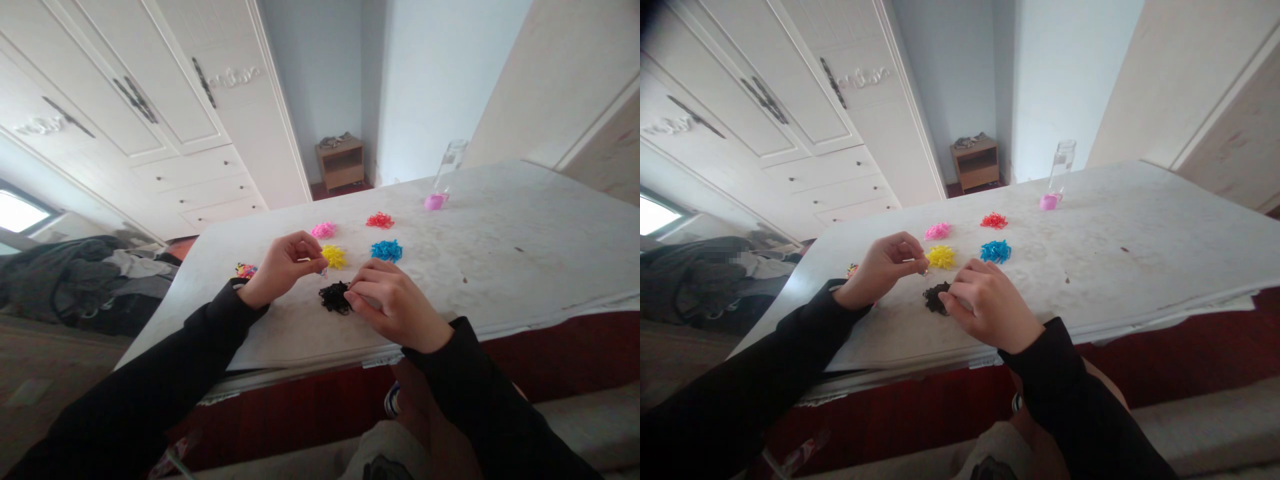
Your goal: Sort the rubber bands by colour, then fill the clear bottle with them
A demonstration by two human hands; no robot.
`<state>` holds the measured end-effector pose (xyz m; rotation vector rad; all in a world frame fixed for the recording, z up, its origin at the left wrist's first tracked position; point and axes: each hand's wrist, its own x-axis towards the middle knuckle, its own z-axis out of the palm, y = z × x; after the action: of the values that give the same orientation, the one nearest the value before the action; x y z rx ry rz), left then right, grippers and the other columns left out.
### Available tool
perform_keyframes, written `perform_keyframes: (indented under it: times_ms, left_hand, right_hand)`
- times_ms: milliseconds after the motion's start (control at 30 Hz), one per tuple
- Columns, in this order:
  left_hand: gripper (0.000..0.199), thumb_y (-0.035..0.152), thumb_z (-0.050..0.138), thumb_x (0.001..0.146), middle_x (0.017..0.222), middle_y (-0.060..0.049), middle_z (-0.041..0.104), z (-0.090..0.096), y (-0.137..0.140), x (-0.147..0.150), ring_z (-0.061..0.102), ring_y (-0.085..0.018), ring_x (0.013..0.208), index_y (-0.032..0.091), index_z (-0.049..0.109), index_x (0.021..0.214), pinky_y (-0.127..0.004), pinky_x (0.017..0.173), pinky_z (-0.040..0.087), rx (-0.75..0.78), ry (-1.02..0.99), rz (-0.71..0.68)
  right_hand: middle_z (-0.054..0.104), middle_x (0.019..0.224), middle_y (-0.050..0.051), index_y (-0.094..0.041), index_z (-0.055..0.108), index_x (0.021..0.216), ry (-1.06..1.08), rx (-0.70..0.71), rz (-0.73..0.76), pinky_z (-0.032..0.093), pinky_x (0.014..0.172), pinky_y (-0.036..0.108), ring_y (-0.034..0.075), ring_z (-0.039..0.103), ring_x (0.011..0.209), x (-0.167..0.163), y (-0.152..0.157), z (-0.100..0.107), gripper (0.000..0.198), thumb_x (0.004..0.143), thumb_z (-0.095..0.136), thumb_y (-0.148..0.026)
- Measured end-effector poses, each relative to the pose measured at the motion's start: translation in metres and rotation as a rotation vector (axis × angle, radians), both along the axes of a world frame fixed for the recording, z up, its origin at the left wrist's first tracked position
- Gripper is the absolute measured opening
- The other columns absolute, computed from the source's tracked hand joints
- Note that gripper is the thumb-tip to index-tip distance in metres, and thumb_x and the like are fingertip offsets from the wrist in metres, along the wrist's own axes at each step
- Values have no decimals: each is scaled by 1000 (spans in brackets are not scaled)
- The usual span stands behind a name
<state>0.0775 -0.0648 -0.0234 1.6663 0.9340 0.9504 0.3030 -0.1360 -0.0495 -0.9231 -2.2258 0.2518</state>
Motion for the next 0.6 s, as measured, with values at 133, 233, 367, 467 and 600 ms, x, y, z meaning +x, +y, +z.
perform_keyframes:
  times_ms: [133, 233, 367, 467, 600]
  left_hand:
    - [37, 28, 93, 68, 75, -1, 75, -1, 0, -1, 73, -13, 70, 15, 64, 85, -24, 68, 61, -26, -8, -9]
    - [36, 27, 93, 69, 77, -2, 76, -3, 1, -2, 74, -14, 73, 15, 64, 86, -25, 71, 62, -30, -34, -17]
    - [36, 27, 93, 70, 80, -3, 77, -4, 1, -2, 75, -15, 75, 15, 64, 87, -26, 73, 63, -23, -33, -27]
    - [35, 27, 92, 70, 81, -3, 77, -3, 0, -1, 75, -15, 76, 15, 64, 87, -27, 75, 64, -18, -30, -32]
    - [37, 30, 93, 70, 83, -4, 78, -1, -2, -1, 76, -17, 79, 16, 64, 88, -30, 77, 65, -19, -10, -29]
  right_hand:
    - [71, 81, 7, -18, 70, 75, -6, 0, 3, 45, 84, 41, 23, 59, 89, -1, 1, 0, 36, 104, 52, -29]
    - [71, 79, 7, -17, 69, 74, -7, 5, -6, 44, 83, 41, 23, 59, 88, 0, 0, 1, 36, 104, 52, -28]
    - [71, 79, 6, -18, 68, 73, -9, 11, -11, 44, 83, 41, 23, 60, 88, 0, 0, 1, 37, 104, 52, -29]
    - [72, 81, 7, -18, 68, 73, -7, 13, -20, 45, 83, 41, 23, 61, 89, 0, 0, 1, 37, 104, 52, -29]
    - [75, 91, 9, -18, 71, 83, 2, 13, -32, 47, 86, 43, 25, 63, 94, 0, -1, 1, 29, 103, 53, -28]
